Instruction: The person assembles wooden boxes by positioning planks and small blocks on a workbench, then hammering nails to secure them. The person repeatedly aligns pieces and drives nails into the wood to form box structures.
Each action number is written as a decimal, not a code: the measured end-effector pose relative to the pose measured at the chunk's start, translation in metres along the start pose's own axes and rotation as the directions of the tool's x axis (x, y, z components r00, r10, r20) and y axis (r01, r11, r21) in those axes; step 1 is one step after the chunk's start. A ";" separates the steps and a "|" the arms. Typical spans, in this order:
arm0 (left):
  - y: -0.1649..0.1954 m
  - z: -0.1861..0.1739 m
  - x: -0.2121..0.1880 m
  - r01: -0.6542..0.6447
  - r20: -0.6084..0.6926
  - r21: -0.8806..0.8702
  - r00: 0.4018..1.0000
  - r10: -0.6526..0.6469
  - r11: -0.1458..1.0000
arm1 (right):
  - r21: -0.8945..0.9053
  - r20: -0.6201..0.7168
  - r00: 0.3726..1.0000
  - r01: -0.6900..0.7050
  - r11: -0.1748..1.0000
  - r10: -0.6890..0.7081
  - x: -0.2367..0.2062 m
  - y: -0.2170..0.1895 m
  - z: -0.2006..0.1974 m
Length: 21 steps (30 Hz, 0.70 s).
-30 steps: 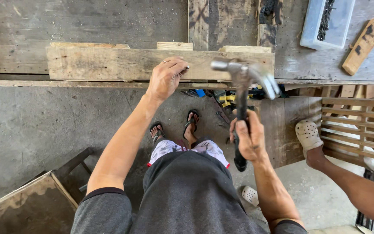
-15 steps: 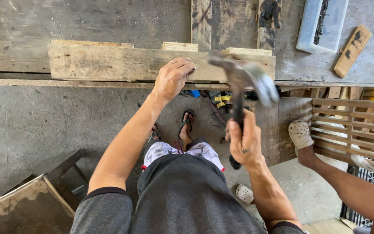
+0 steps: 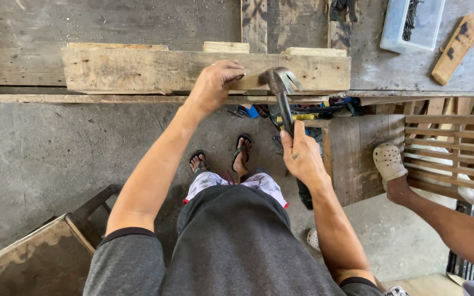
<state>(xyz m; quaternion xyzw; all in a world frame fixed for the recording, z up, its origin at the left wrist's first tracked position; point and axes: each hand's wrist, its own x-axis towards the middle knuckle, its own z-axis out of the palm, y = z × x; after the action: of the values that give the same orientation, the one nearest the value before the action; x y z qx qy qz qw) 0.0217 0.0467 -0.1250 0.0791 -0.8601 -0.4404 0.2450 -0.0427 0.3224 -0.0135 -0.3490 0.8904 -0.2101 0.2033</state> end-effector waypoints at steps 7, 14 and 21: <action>-0.019 -0.044 0.048 -0.026 -0.190 0.869 0.905 0.381 0.494 | -0.021 0.013 0.998 -0.053 0.998 0.053 0.006 0.022 0.012; -0.029 -0.040 0.055 0.108 0.273 0.683 0.880 -0.389 0.722 | 0.024 0.001 0.998 -0.059 0.998 0.059 0.006 0.019 0.010; -0.037 -0.033 0.053 0.105 0.293 0.697 0.862 -0.414 0.710 | 0.111 -0.004 0.998 -0.064 0.992 0.065 0.002 0.011 0.004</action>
<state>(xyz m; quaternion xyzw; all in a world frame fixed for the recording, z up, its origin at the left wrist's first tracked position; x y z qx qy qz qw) -0.0111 -0.0183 -0.1198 0.1848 -0.9701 -0.1451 -0.0605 -0.0479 0.3267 -0.0231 -0.3076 0.8888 -0.2538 0.2258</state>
